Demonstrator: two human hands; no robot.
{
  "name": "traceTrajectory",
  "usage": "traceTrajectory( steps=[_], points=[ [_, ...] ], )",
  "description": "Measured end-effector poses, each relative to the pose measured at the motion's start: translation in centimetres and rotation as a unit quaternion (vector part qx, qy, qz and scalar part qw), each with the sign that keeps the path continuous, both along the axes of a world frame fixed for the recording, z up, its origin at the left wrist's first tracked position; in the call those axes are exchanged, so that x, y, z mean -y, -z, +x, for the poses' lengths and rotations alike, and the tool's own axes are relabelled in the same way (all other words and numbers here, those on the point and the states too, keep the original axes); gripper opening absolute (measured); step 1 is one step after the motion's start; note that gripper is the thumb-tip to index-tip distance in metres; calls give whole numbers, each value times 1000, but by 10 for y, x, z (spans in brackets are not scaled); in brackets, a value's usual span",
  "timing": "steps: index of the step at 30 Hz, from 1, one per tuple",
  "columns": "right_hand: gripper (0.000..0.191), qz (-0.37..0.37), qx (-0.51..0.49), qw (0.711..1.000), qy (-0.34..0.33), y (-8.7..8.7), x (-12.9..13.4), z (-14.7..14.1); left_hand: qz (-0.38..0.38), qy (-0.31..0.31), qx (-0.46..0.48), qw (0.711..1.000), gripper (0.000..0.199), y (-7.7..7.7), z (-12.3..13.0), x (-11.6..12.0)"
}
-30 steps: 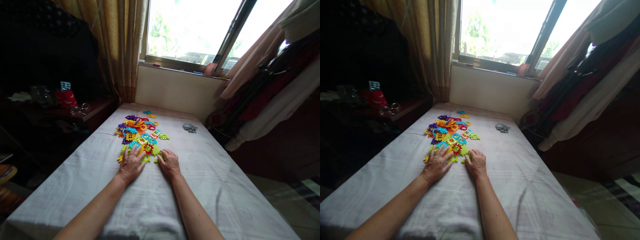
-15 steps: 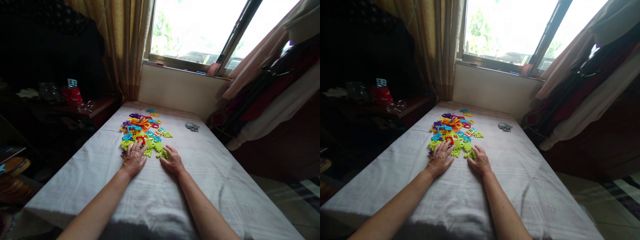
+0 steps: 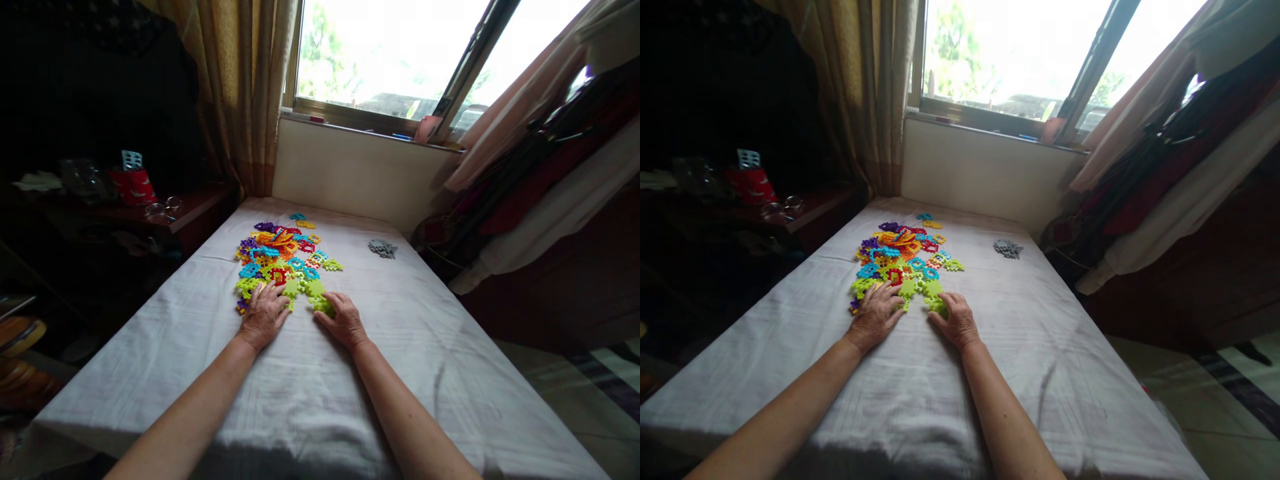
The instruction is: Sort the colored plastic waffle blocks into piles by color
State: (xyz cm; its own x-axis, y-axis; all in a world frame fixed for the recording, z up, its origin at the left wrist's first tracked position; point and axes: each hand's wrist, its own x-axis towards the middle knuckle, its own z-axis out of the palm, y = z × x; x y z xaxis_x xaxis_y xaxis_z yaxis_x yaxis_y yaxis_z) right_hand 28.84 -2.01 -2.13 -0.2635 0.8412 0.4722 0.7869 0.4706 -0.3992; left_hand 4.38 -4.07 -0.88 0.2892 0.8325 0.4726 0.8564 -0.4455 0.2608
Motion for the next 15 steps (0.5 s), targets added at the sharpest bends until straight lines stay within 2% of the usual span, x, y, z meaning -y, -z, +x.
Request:
traceTrajectory(
  steps=[6, 12, 15],
  points=[
    [39, 23, -21, 999, 32, 2, 0, 1, -28, 42, 5, 999, 21, -1, 1, 0],
    [32, -6, -13, 989, 148, -4, 2, 0, -48, 84, 17, 995, 23, -5, 0, 0],
    [32, -34, 12, 989, 140, -8, 7, -2, -42, 93, 14, 995, 22, -6, 1, 0]
  ],
)
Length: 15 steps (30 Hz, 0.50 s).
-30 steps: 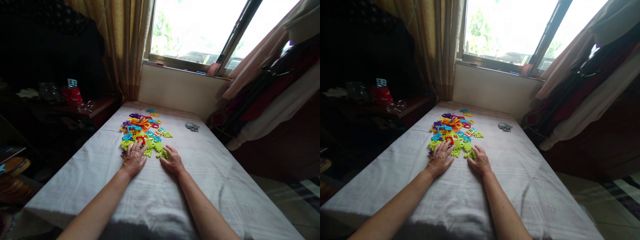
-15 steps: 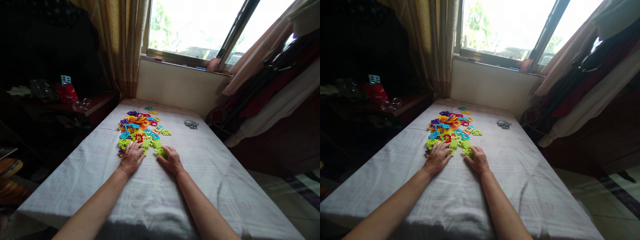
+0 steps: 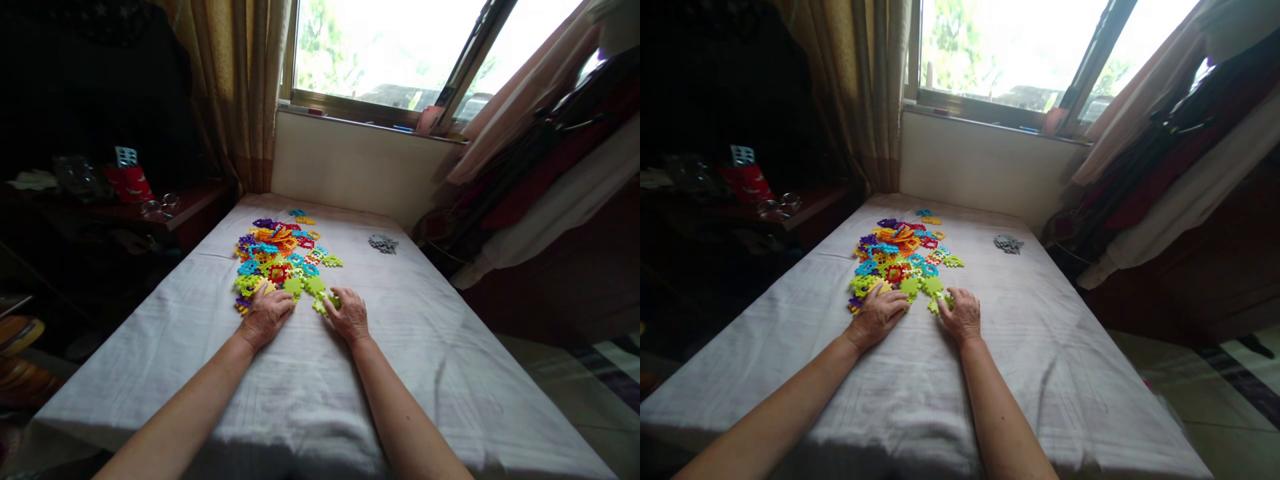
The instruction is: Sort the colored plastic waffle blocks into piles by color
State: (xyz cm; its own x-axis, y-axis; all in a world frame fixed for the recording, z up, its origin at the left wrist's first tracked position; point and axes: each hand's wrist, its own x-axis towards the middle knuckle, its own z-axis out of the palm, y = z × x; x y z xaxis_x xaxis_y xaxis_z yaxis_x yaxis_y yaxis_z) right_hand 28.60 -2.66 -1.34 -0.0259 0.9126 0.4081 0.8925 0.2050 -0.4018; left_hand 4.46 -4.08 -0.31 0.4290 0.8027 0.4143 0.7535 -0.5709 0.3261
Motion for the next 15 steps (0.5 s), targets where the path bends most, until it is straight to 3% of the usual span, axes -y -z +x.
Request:
traceTrajectory(
  steps=[6, 15],
  points=[
    [38, -3, 7, 991, -135, 0, 3, 1, 9, 58, -16, 998, 27, 1, 0, -2],
    [39, 7, -37, 977, -211, 6, -4, -14, 16, 76, -12, 997, 31, 6, 2, -3]
  ],
)
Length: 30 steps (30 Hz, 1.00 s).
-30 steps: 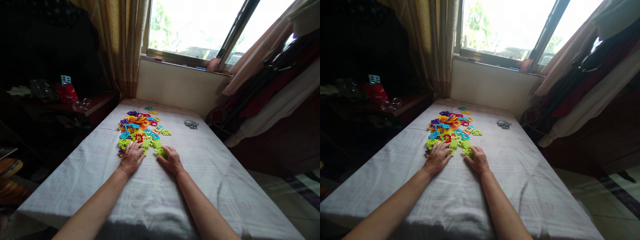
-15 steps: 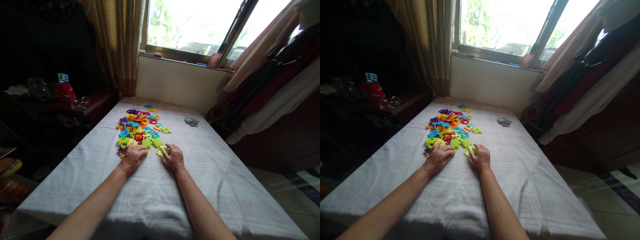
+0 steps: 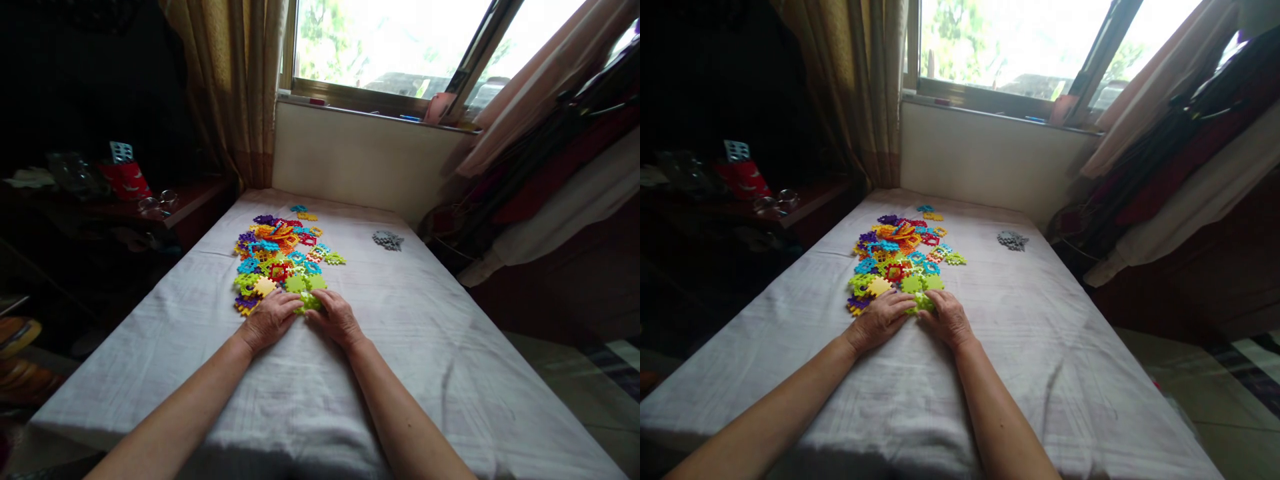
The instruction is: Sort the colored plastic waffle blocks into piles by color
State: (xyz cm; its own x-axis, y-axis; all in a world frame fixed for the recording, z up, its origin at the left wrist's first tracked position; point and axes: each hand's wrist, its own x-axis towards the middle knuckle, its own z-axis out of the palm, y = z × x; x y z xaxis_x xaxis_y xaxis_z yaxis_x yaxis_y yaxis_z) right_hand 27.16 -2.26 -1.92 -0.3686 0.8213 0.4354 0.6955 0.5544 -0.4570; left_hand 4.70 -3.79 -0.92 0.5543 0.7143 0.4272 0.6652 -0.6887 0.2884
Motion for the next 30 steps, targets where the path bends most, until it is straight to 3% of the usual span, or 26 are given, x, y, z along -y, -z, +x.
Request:
traceTrajectory(
  steps=[5, 8, 12, 16, 21, 25, 28, 30],
  points=[
    [32, 33, -82, 990, 109, 8, -7, 6, 3, -8, -40, 999, 29, -7, 1, 5],
    [31, 63, -93, 980, 166, 12, -11, 15, 8, -48, -52, 997, 29, -10, 3, 7],
    [25, 39, -29, 976, 210, 11, -16, 27, 36, -124, -52, 990, 31, -9, 6, 7],
    [24, 0, 57, 972, 227, 2, -28, 43, 31, -146, -61, 987, 32, -7, 7, 6],
    [27, -63, 116, 930, 344, -14, -55, 80, 37, -160, -64, 984, 33, -7, 6, 6],
    [31, -89, 100, 893, 430, -15, -67, 98, 35, -157, -70, 984, 34, -5, 6, 6],
    [30, -47, 66, 903, 423, -9, -61, 81, 35, -158, -69, 984, 34, -4, 7, 5],
    [29, -16, 52, 935, 351, -6, -52, 55, 32, -159, -68, 984, 34, -2, 8, 4]
  ],
)
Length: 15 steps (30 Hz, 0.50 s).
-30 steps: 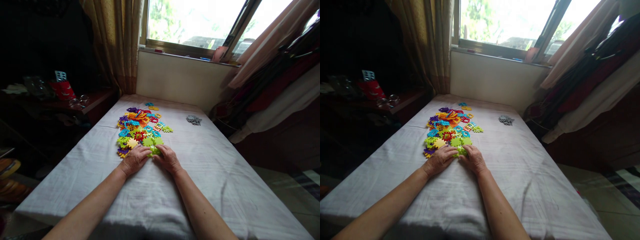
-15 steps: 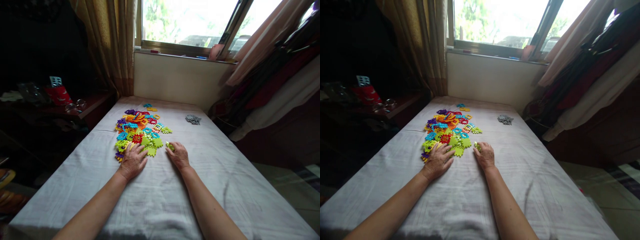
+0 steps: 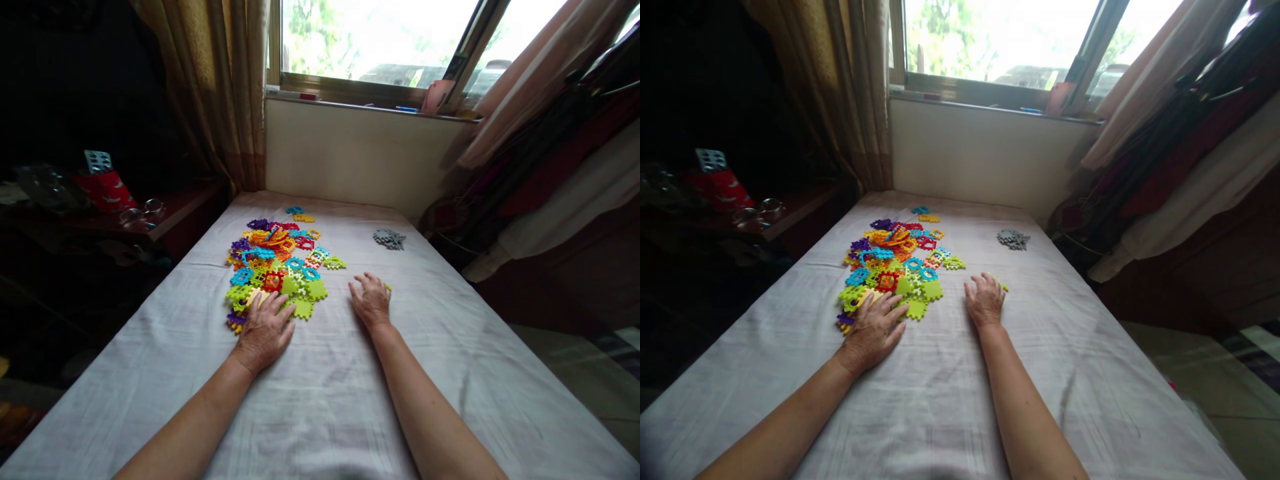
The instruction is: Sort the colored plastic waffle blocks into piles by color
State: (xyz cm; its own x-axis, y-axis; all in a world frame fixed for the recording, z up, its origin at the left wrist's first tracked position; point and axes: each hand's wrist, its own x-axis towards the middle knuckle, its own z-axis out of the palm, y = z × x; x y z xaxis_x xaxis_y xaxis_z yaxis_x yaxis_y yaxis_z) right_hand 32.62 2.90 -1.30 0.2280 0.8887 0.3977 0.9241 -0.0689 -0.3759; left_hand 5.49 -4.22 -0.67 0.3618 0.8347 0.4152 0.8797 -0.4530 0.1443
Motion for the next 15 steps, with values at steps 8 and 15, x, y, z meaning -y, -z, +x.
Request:
traceTrajectory(
  steps=[8, 15],
  points=[
    [34, -19, -24, 983, -179, -7, 18, -81, -2, 1, -5, 1000, 40, 4, 0, -1],
    [34, -19, -42, 988, -150, 0, 16, -80, 17, -24, 10, 1000, 43, -1, -3, -1]
  ],
)
